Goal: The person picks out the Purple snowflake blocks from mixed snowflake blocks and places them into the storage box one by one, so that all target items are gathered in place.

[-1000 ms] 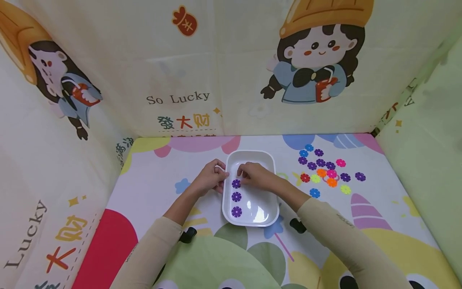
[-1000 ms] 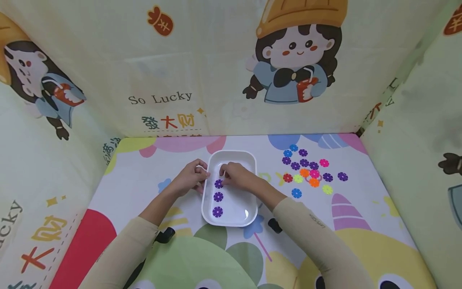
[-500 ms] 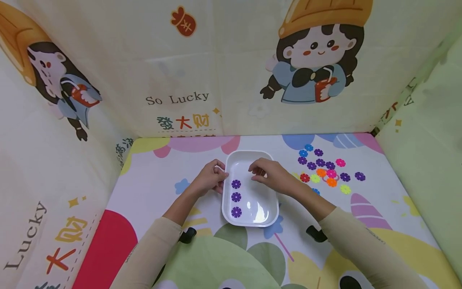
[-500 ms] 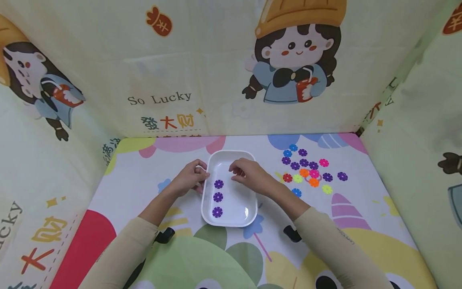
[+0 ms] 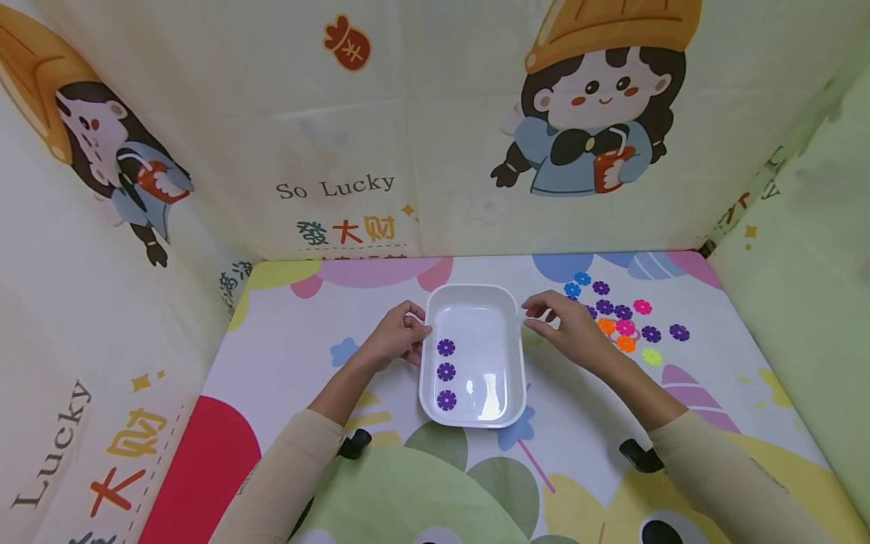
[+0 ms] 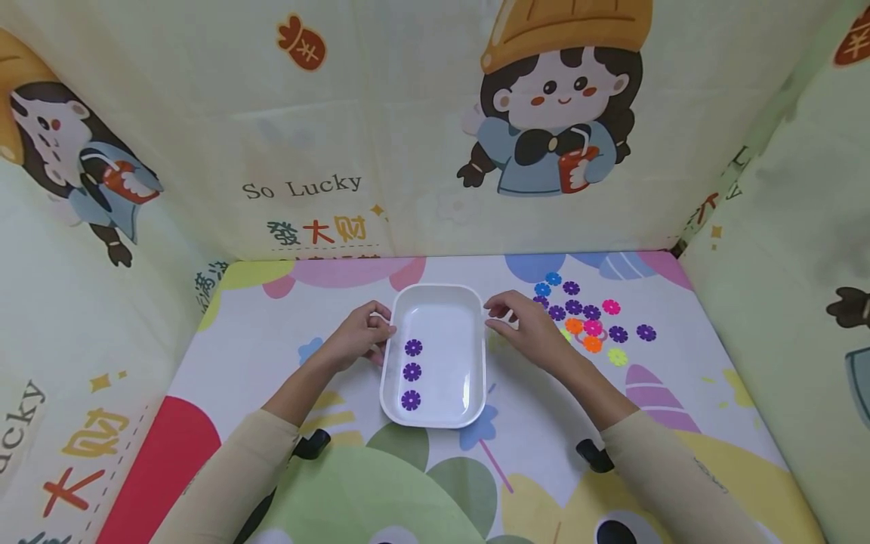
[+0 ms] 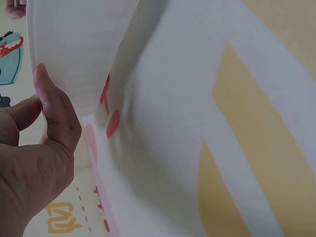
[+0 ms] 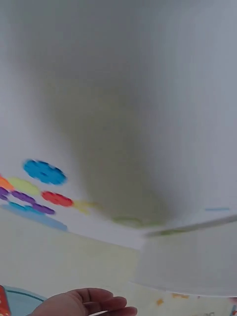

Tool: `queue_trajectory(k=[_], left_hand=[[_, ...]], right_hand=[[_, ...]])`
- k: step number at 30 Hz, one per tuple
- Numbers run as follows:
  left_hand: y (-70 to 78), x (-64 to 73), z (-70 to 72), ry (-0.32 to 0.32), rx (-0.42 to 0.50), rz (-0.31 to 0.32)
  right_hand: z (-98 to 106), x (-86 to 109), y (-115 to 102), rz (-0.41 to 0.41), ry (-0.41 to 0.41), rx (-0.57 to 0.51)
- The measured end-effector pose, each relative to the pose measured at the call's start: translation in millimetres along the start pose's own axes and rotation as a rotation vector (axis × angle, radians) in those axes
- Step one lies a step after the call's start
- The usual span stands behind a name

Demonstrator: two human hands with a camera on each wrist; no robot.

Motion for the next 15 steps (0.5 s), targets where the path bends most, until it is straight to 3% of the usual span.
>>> queue_trajectory(k=[6,15], left_hand=[[0.2,-0.6,-1.1,-0.002,0.006,0.003],[0.1,-0.6,-0.5,0.005,-0.008,0.004]], right_hand=[[16.8,10.1,29.3,-0.028,0.028,0.036],[35.9,16.0,58.6,-0.22,-0.034,0.098]])
Point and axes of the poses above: each hand's wrist, its own x-axis away from the middle knuckle, its own z-axis out of the back of the hand, y = z × x, the point moved 2 cm from there along -x, towards the middle knuckle, and after that the axes turned 3 degrees about x, right-handed, at the moved point
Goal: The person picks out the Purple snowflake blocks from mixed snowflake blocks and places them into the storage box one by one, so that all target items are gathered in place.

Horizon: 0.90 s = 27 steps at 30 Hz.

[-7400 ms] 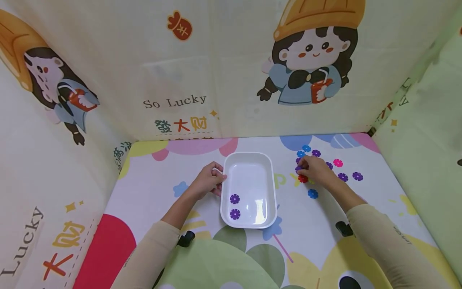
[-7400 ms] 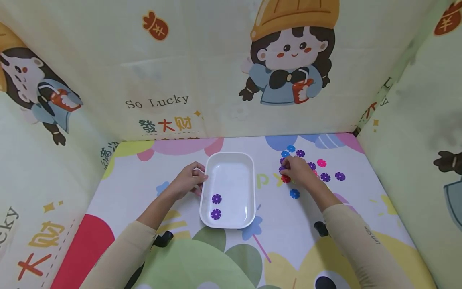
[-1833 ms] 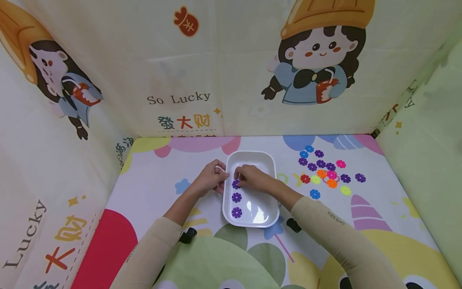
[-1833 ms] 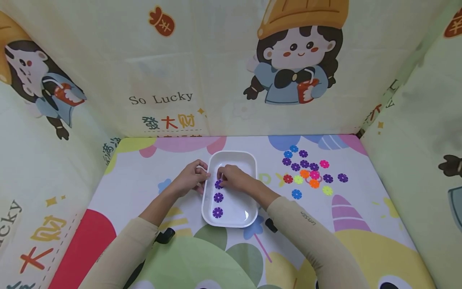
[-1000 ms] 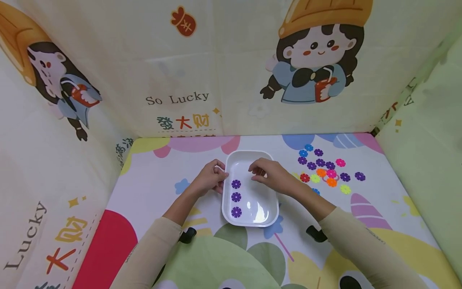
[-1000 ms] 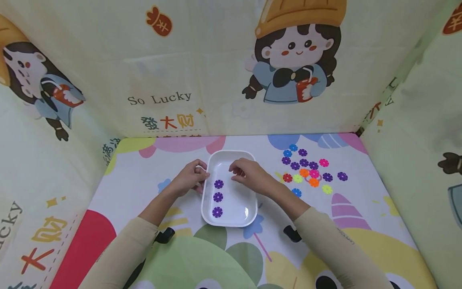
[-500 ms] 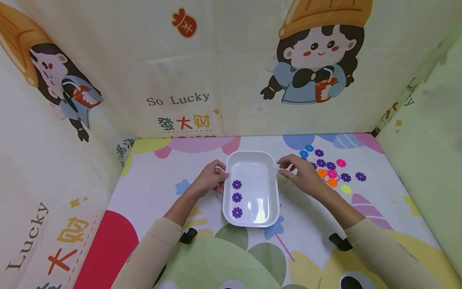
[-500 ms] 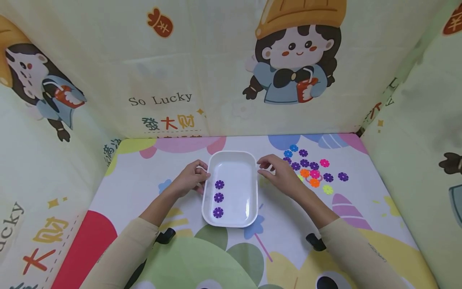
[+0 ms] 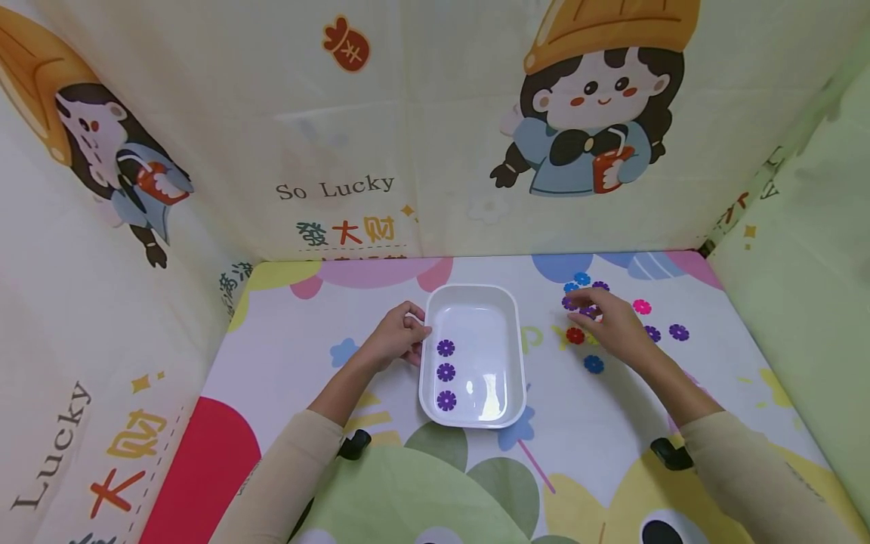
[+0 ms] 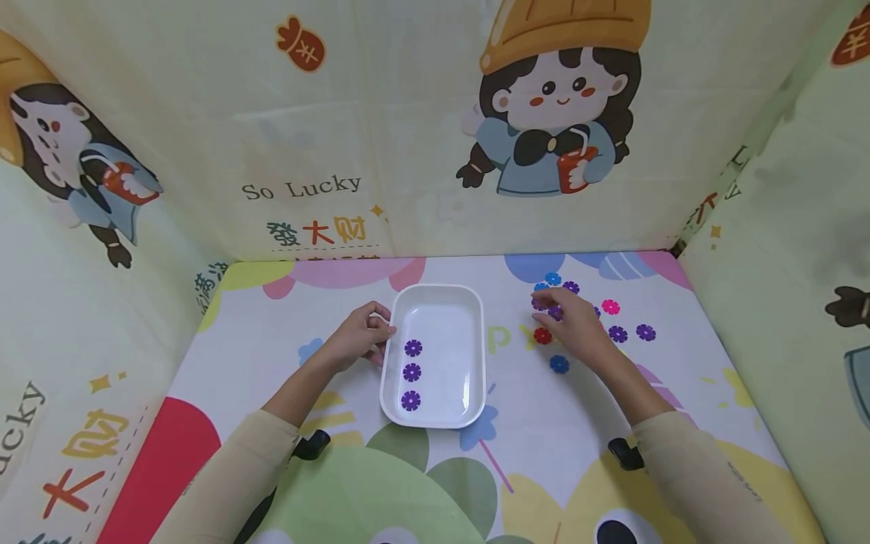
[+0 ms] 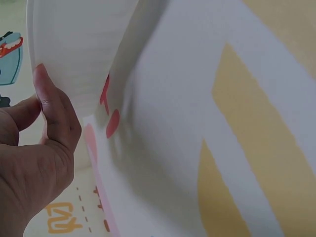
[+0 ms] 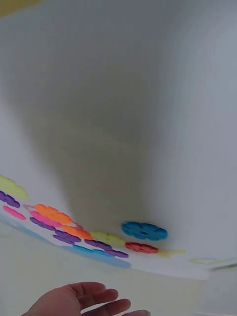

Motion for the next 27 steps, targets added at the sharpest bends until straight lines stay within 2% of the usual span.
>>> queue_trajectory(k=[4,8,23,27], left_hand=[[0.3,0.0,-0.1,-0.004,0.006,-0.001],[0.2,-0.4,0.3,-0.005,0.006,0.001],[0.7,-0.4,-0.1,-0.003,-0.004,0.006],[0.8,-0.1,0.2,-0.005,-0.003,0.004]], right_hand=[[1.2,-2.7,11.7,-0.09,-0.035,0.001],[0.3,-6.6,19.7,-0.129,-0.046,0.005],[-7.4,-31.7,31.0,-0.135,-0.125,0.065],[-9.3,-37.0,32.3,-0.105,-0.13,0.104]])
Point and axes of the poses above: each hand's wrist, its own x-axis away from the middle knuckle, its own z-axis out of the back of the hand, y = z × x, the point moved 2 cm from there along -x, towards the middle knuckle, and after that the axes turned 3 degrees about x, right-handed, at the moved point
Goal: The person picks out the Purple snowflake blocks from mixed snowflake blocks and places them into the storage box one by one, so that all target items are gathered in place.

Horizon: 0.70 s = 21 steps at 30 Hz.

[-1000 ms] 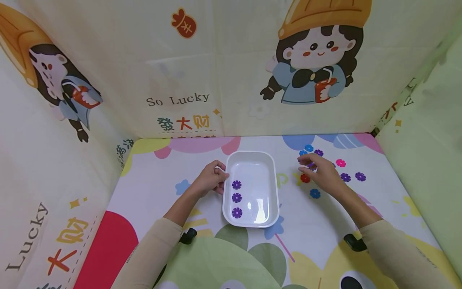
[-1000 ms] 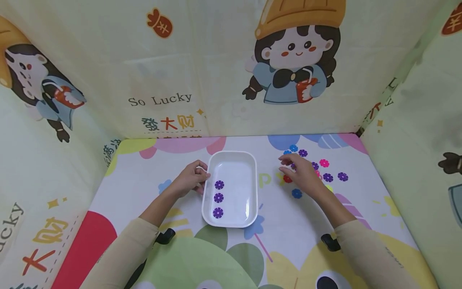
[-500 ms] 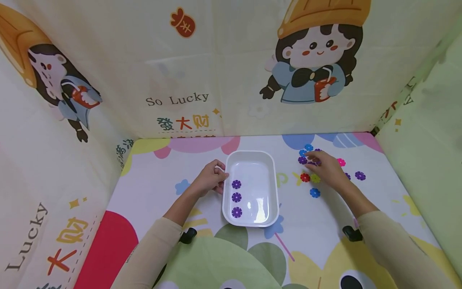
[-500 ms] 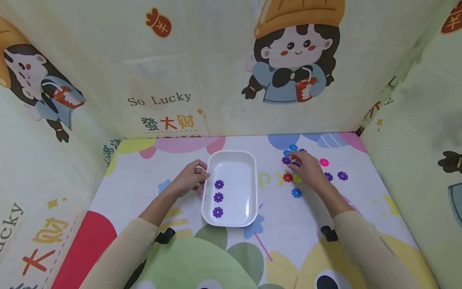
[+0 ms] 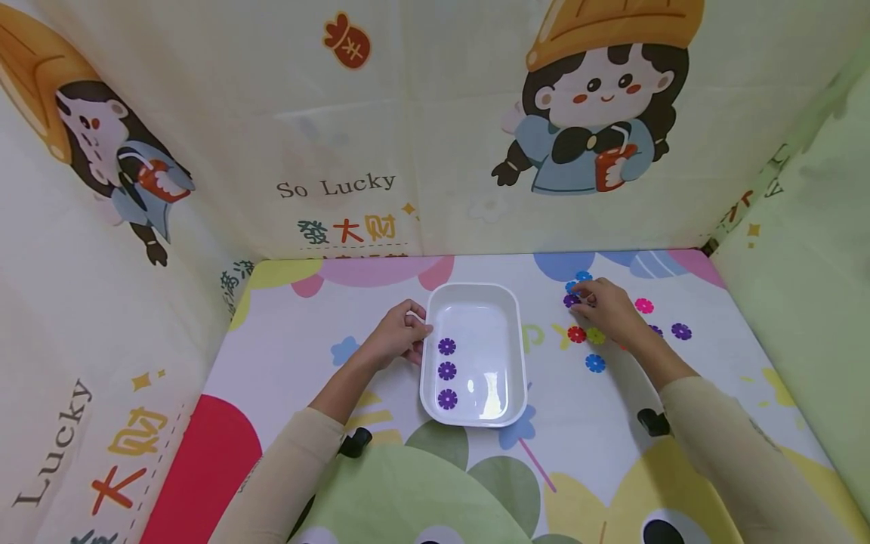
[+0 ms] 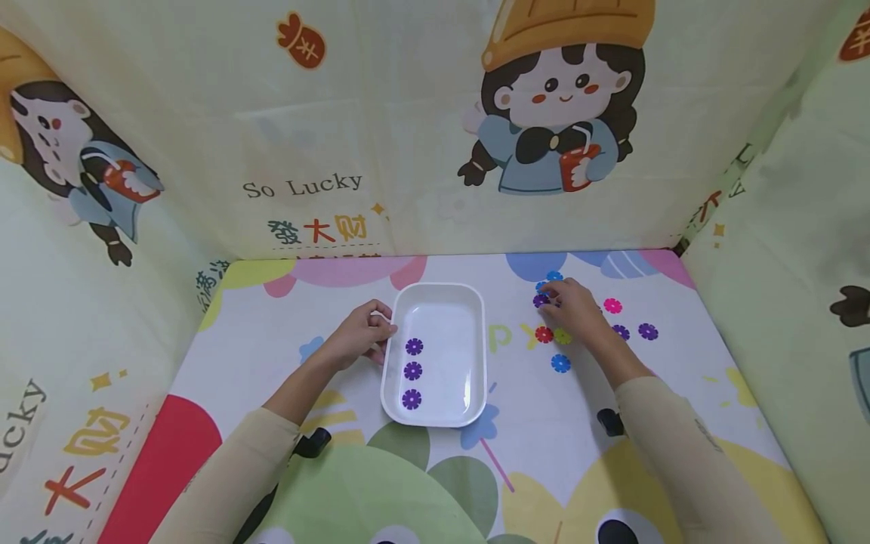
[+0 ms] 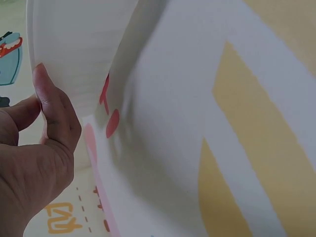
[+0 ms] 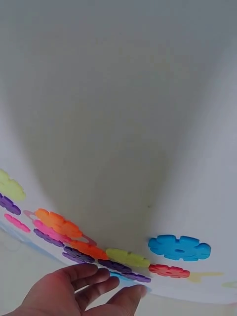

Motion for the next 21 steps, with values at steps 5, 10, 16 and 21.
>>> queue_trajectory(k=[5,10,16,21], left_hand=[[0.0,0.1,0.1,-0.001,0.005,0.003],[-0.5,-0.1,0.2,0.003,-0.002,0.006],[-0.8,-0.1,0.2,0.004,-0.007,0.006],[-0.8,0.2,-0.1,0.006,-0.011,0.007]], right_hand=[[0.5,-4.8,0.4,0.01,-0.023,0.02],[1.2,-7.4,0.2,-0.018,-0.054,0.019],[1.0,-9.1,-2.5,-0.005,-0.061,0.033],[0.2,-10.3,-3.9,0.0,-0.064,0.044]])
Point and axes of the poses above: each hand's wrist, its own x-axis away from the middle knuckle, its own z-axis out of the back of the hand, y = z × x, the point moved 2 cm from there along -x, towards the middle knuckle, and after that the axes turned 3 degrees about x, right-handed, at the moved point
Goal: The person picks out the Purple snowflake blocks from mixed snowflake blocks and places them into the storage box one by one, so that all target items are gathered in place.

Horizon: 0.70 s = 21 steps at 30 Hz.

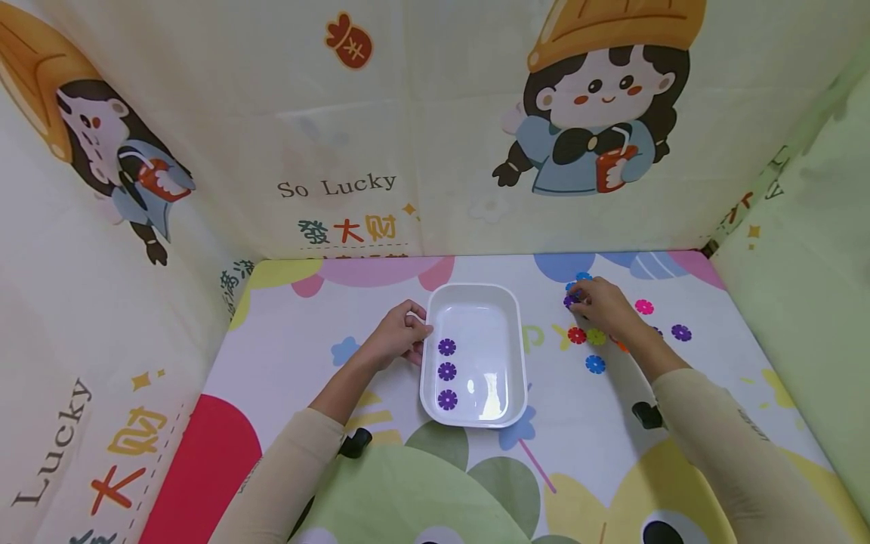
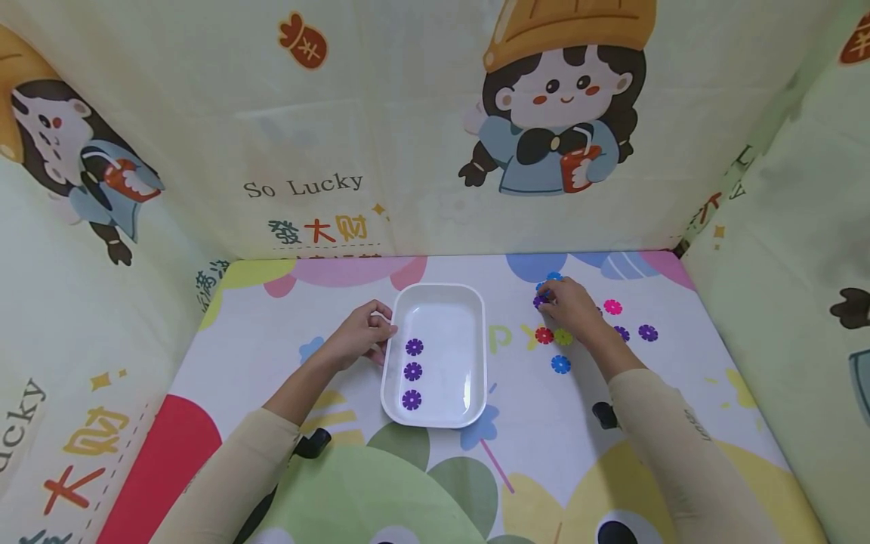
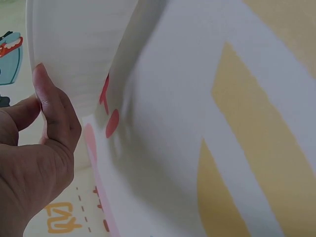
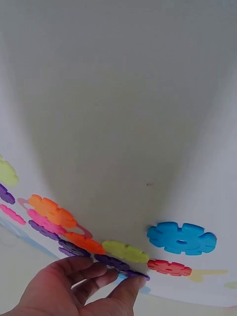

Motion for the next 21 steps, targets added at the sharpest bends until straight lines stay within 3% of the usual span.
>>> queue_trajectory(k=[16,21], left_hand=[[-1.7,-0.6,0.7,-0.002,0.011,0.0],[-1.5,-0.7,1.0,-0.01,0.024,-0.014]], right_hand=[[0.0,-4.5,-5.2,-0.069,-0.066,-0.022],[3.0,-4.0,-6.2,-0.034,-0.044,-0.03]])
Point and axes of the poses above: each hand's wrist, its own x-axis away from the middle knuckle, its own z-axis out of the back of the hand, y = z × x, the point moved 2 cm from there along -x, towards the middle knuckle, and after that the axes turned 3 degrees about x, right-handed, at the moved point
